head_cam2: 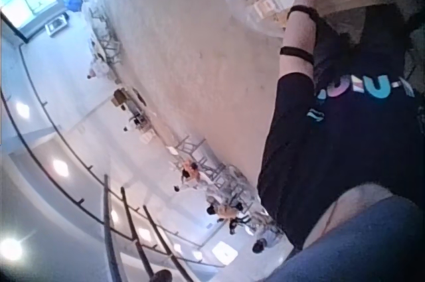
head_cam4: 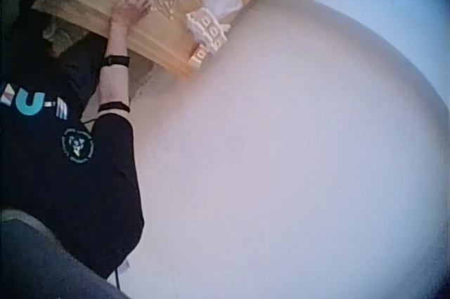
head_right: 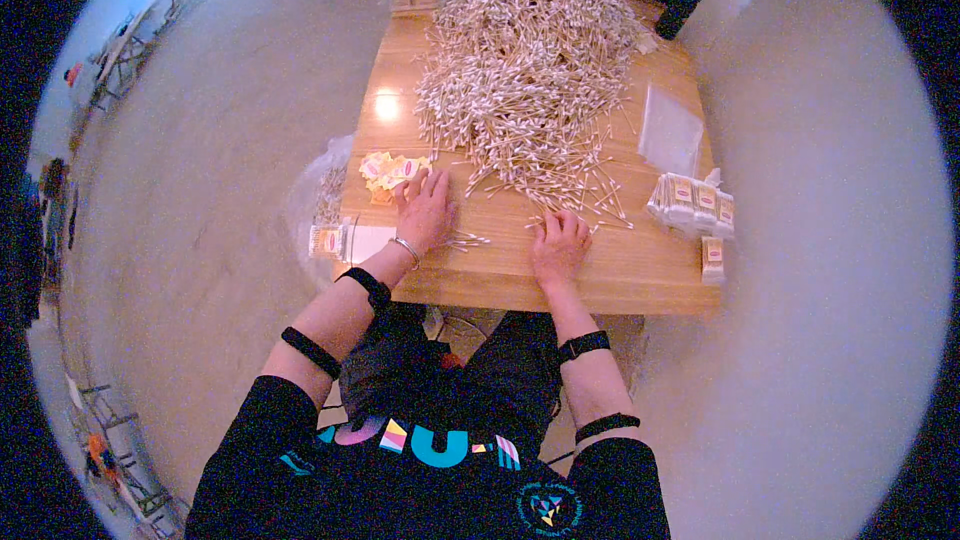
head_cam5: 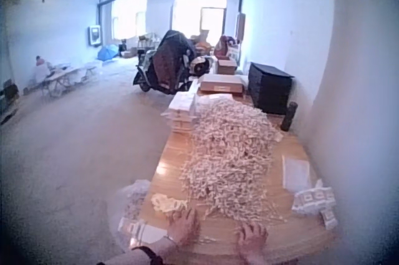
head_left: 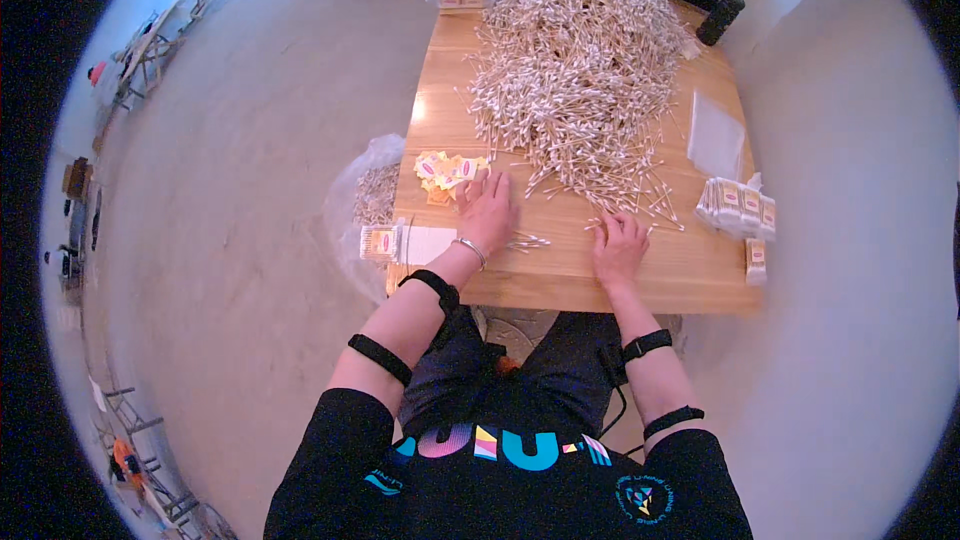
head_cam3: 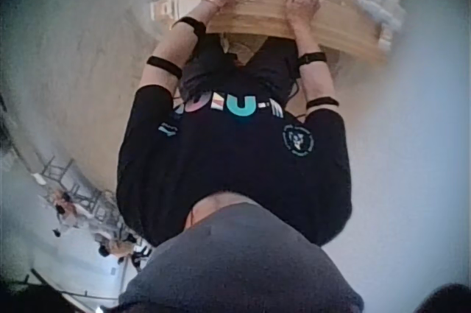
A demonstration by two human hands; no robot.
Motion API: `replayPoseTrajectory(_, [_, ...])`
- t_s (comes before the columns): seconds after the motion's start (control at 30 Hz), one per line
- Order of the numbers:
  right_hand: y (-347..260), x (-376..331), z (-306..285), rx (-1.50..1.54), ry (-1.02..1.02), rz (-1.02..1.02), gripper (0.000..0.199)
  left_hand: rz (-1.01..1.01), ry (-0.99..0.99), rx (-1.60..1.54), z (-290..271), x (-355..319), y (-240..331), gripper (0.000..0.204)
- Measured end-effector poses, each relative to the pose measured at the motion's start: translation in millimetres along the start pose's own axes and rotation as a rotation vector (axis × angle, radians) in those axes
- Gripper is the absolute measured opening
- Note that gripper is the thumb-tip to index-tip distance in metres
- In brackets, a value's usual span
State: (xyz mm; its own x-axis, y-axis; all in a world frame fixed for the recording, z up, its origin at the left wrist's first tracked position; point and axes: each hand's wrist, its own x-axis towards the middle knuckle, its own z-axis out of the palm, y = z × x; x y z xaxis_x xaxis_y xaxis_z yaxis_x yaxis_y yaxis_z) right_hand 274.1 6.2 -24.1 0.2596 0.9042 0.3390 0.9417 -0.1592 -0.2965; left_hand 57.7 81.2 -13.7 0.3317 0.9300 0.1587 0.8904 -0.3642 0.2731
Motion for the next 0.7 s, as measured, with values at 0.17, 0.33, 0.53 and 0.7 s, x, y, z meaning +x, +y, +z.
replayPoseTrajectory(0.17, [4.4,3.6,3.2,-0.079,0.006,-0.098,0.014,0.122,-0.055,-0.150,6.2,-8.6,-1.2,0.041])
replayPoseTrajectory(0.33, [-15.5,5.5,12.1,-0.070,0.020,-0.147,0.012,0.321,-0.050,-0.286,-2.9,-48.7,3.3,0.043])
replayPoseTrajectory(0.53, [-67.4,-2.5,18.1,0.190,-0.096,-0.247,0.015,0.227,0.065,-0.294,-6.2,-64.2,5.9,0.052])
replayPoseTrajectory(0.7, [-68.7,-7.9,23.6,0.260,-0.026,-0.209,0.020,0.233,0.077,-0.268,-2.9,-60.6,2.4,0.053])
